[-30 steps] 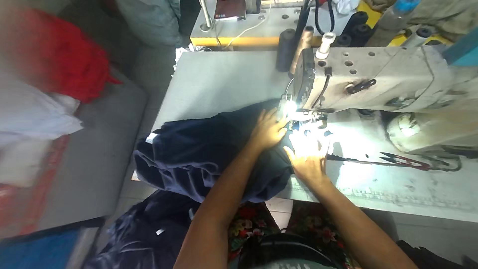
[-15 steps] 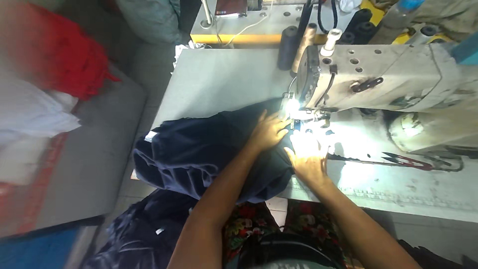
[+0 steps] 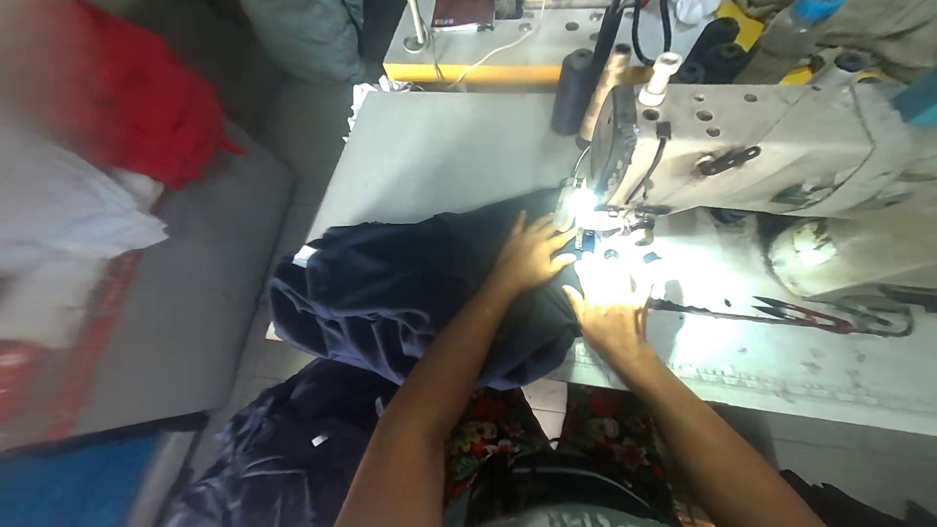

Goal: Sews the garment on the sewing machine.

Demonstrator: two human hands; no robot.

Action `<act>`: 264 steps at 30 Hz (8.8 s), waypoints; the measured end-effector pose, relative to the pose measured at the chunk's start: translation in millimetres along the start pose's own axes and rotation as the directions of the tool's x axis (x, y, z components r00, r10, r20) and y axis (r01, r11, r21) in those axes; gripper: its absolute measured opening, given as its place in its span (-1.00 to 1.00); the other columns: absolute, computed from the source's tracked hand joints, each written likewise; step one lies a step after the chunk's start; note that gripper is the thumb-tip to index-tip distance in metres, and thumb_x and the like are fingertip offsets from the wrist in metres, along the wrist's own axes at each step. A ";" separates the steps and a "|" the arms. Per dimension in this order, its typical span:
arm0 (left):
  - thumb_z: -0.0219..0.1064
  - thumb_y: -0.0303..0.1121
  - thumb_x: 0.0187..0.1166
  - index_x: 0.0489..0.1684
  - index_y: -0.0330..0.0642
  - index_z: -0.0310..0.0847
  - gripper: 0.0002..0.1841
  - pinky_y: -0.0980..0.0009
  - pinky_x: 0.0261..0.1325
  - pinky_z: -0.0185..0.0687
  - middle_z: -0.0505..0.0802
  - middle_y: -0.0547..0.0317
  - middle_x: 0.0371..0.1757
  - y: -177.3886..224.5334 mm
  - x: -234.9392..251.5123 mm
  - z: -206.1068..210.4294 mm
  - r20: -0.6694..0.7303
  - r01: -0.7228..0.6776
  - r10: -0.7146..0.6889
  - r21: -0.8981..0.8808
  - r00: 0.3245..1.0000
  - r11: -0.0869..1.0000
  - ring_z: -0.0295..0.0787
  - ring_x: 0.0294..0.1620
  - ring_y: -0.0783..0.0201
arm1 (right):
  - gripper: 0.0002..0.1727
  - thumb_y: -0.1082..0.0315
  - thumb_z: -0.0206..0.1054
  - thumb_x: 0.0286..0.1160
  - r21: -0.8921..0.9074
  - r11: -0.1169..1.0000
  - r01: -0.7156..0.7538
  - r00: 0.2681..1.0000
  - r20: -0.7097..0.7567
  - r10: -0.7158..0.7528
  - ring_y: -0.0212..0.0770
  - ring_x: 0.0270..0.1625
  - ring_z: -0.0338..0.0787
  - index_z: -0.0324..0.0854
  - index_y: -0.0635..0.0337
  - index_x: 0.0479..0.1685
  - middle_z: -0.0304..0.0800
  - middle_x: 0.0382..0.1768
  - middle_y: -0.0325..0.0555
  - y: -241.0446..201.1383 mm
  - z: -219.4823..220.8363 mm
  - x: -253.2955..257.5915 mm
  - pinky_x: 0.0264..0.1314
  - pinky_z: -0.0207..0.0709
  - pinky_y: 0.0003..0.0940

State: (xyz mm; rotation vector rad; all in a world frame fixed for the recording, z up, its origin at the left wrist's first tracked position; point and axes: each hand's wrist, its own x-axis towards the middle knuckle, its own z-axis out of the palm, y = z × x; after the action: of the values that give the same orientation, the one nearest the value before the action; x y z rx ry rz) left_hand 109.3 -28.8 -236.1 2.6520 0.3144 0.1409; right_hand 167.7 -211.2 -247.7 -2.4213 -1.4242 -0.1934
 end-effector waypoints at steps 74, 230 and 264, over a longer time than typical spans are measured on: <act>0.22 0.00 0.73 0.59 0.00 0.60 -0.48 -0.27 0.83 -0.32 0.61 -0.07 0.64 1.4 4.5 -3.1 0.014 0.015 -0.015 0.008 1.000 1.000 0.25 0.81 -0.11 | -0.47 0.03 0.14 0.74 -0.018 1.000 0.002 0.998 -0.055 -0.003 0.37 0.55 0.58 0.70 0.27 0.37 0.69 0.49 0.09 -1.8 -1.3 2.6 0.52 0.00 0.69; 0.03 -0.23 0.81 0.57 -0.06 0.61 -0.55 -0.27 0.83 -0.32 0.60 -0.04 0.65 1.3 9.9 -8.0 0.056 -0.001 0.000 0.022 0.998 1.000 0.24 0.81 -0.11 | -0.62 0.33 0.18 0.71 0.050 0.996 0.079 0.993 -0.090 -0.074 0.24 0.46 0.69 0.74 0.16 0.37 0.79 0.39 0.00 15.1 -2.6 0.3 0.42 0.37 0.34; 0.48 0.01 0.50 -0.24 -0.19 0.89 -0.62 -0.48 0.57 0.13 0.86 -0.03 -0.35 34.5 -54.7 -65.5 0.206 -0.290 0.257 0.154 0.944 0.944 0.84 -0.08 -0.12 | -0.69 0.37 0.21 0.71 0.327 0.929 0.173 0.983 -0.114 -0.143 0.19 0.45 0.74 0.81 0.24 0.21 0.84 0.31 0.07 24.5 -0.1 -1.4 0.54 0.47 0.15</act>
State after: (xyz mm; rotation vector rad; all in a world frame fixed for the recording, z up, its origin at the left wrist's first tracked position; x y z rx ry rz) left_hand 53.2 -43.6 -164.6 2.8530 -0.1116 -0.0476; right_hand 188.3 -223.5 -253.1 -2.0020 -1.4780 -0.0847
